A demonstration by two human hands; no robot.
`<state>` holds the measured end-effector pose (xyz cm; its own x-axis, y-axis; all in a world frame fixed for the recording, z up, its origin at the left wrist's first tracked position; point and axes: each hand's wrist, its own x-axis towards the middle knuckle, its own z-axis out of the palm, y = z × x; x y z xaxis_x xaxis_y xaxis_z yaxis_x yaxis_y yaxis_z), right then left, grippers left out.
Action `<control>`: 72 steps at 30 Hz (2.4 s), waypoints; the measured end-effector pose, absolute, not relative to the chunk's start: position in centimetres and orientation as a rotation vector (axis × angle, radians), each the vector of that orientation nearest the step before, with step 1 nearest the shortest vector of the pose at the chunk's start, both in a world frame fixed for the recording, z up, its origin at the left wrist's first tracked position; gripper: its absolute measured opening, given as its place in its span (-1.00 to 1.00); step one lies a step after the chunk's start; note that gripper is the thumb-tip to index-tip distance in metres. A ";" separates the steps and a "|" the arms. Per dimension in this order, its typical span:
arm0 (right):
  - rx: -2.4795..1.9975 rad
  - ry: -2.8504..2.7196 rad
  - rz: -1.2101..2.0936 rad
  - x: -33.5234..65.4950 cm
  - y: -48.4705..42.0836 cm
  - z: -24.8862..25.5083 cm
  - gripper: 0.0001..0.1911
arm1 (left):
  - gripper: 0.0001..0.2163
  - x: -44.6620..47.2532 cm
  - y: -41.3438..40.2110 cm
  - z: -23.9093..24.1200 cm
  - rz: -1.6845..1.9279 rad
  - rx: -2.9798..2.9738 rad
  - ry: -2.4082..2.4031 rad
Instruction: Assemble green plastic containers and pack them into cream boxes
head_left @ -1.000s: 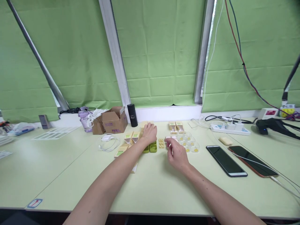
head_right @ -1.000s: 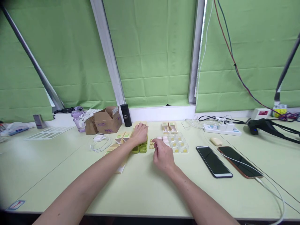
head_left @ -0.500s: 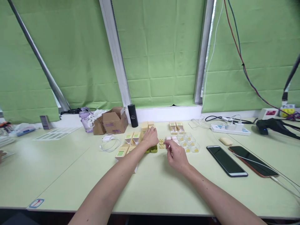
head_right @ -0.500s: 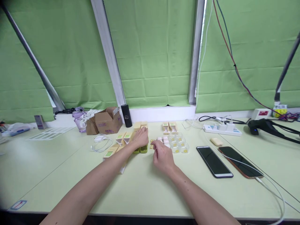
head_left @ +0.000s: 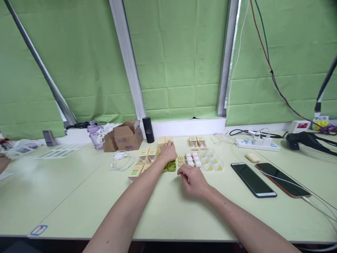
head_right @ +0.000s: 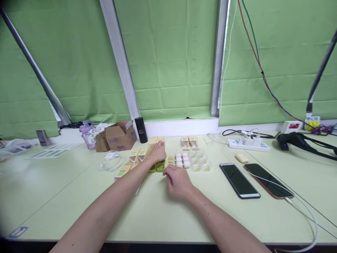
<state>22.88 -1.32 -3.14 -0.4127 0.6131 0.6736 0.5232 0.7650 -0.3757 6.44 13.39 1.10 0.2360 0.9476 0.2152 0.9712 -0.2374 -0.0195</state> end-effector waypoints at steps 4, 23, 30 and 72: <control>-0.855 -2.161 0.184 22.8 -1.5 -3.1 -0.71 | -0.45 6.4 13.6 1.0 -0.263 -2.368 -1.852; -1.057 -2.407 0.328 22.3 -2.2 -2.3 -0.86 | -0.69 1.2 7.5 3.7 -1.109 -2.420 -1.743; -1.056 -2.434 0.351 22.4 -2.1 -2.4 -0.84 | -0.79 1.7 3.4 1.5 -0.968 -2.494 -1.642; -1.291 -2.081 0.284 23.2 -0.7 -2.7 -0.72 | -0.87 3.4 1.1 -0.5 -0.418 -2.516 -1.543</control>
